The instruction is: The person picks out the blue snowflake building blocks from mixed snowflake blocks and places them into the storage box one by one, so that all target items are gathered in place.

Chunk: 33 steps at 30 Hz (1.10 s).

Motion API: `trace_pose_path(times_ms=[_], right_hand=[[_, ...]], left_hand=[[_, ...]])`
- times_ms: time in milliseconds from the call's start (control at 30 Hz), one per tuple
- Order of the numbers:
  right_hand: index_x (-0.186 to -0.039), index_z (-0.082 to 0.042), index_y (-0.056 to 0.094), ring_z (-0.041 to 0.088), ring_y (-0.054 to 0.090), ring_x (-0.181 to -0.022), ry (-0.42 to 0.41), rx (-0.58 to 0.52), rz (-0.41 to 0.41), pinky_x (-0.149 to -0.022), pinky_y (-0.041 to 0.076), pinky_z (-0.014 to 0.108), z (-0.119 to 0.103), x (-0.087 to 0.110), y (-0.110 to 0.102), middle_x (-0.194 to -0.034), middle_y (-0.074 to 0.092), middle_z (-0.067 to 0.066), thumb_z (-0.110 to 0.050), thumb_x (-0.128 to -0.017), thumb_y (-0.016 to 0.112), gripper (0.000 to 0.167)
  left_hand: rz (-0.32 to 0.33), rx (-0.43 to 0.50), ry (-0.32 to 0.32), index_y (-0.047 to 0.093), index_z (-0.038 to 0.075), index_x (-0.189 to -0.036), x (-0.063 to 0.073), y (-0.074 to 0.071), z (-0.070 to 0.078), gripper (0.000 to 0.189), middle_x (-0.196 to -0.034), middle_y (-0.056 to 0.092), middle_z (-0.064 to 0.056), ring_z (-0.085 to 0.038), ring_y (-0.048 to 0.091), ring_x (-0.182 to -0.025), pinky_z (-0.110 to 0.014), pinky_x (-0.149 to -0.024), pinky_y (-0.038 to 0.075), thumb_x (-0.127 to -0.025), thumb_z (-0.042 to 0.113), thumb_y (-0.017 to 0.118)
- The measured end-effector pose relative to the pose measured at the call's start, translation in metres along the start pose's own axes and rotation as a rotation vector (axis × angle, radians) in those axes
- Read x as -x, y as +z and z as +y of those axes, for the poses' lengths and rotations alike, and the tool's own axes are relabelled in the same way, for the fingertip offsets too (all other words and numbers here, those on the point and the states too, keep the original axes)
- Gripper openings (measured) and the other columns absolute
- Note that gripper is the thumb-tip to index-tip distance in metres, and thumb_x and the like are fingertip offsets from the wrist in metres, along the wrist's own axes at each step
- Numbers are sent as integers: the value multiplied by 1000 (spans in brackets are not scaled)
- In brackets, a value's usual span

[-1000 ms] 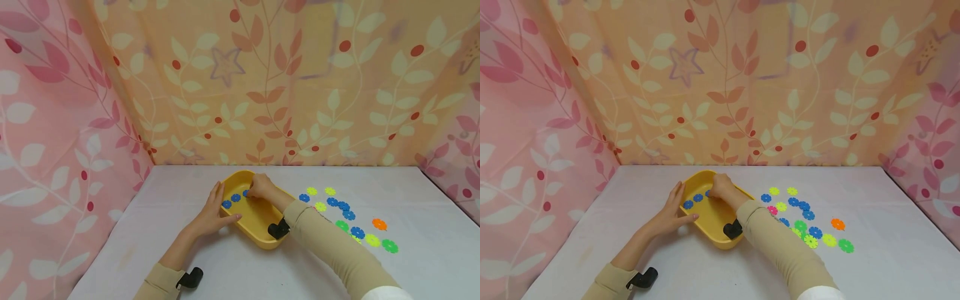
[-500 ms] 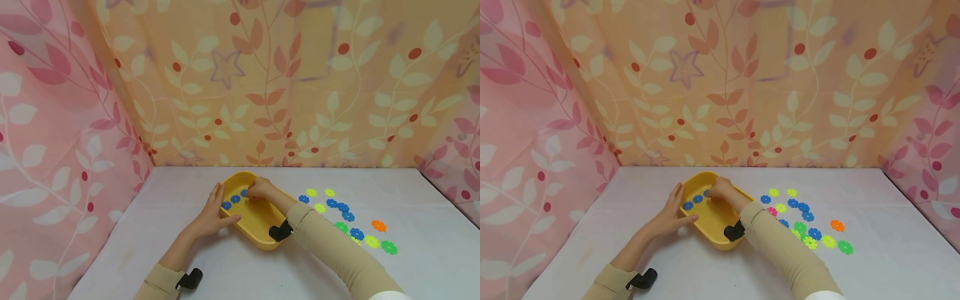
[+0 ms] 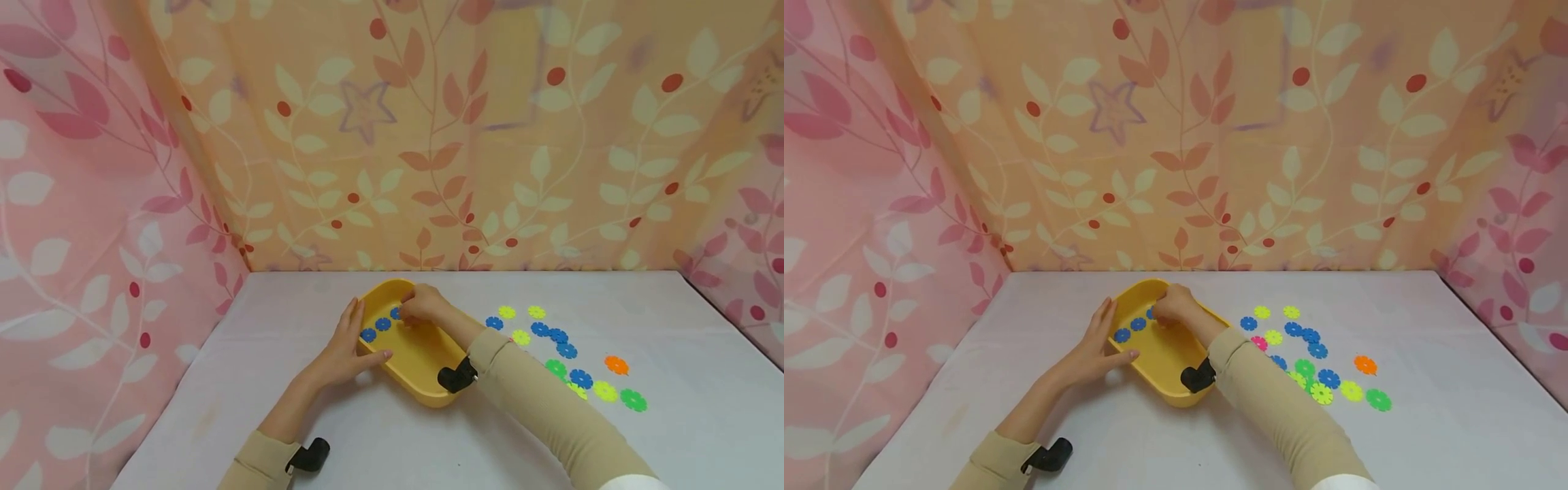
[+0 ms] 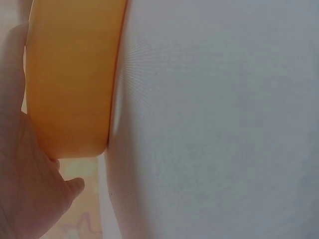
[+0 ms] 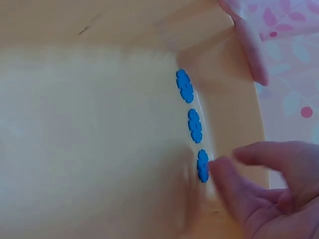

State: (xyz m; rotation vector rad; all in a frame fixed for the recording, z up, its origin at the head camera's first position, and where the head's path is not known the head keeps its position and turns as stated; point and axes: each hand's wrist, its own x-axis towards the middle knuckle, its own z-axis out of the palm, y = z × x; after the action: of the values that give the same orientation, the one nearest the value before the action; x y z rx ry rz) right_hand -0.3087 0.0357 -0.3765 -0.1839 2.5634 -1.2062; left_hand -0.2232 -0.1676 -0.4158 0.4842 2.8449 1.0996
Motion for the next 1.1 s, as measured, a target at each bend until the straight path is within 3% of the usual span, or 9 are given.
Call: trace_pose_path(times_ms=[133,267,400,700,933,1100], right_hand=[[-121,1,65,20,70,-83,-40,-147,23,-81,55,29,-7,4,-10,-96,70,11,-13,-87,70,37],[-125,5,60,27,70,-93,-58,-427,0,-80,55,32,-15,13,-27,-108,67,21,-6,-90,67,38],[-130,4,56,31,66,-103,-120,-551,-3,-85,54,34,-13,27,-50,-122,61,27,-8,-93,65,40],[-134,1,53,22,59,-103,-184,-590,83,-91,51,32,25,63,-104,-132,55,18,-18,-97,62,42],[-139,0,49,32,49,-125,-113,-496,134,-102,41,40,79,99,-123,-139,49,18,-29,-99,59,50],[-141,0,47,37,45,-130,-34,-401,137,-104,38,45,122,117,-131,-144,45,21,-36,-97,60,58]], left_hand=[[1,-3,-2,-6,16,-157,0,1,0,114,-162,-14,-5,-32,0,-148,-56,-114,13,-82,61,68],[3,-8,1,-5,16,-157,-1,2,0,114,-162,-14,-6,-33,1,-148,-57,-114,13,-82,62,67],[13,-5,12,-4,15,-157,-1,2,0,115,-162,-13,-6,-33,1,-148,-57,-114,14,-82,62,68],[-1,-7,3,-5,18,-157,-1,2,-2,115,-162,-15,-3,-31,-2,-148,-57,-114,14,-81,63,68],[-2,-3,7,-5,16,-157,0,2,0,113,-162,-15,-6,-33,-3,-148,-57,-114,13,-83,59,69],[4,2,-2,-4,17,-158,-1,3,0,113,-162,-15,-6,-33,-2,-148,-57,-113,13,-83,59,69]])
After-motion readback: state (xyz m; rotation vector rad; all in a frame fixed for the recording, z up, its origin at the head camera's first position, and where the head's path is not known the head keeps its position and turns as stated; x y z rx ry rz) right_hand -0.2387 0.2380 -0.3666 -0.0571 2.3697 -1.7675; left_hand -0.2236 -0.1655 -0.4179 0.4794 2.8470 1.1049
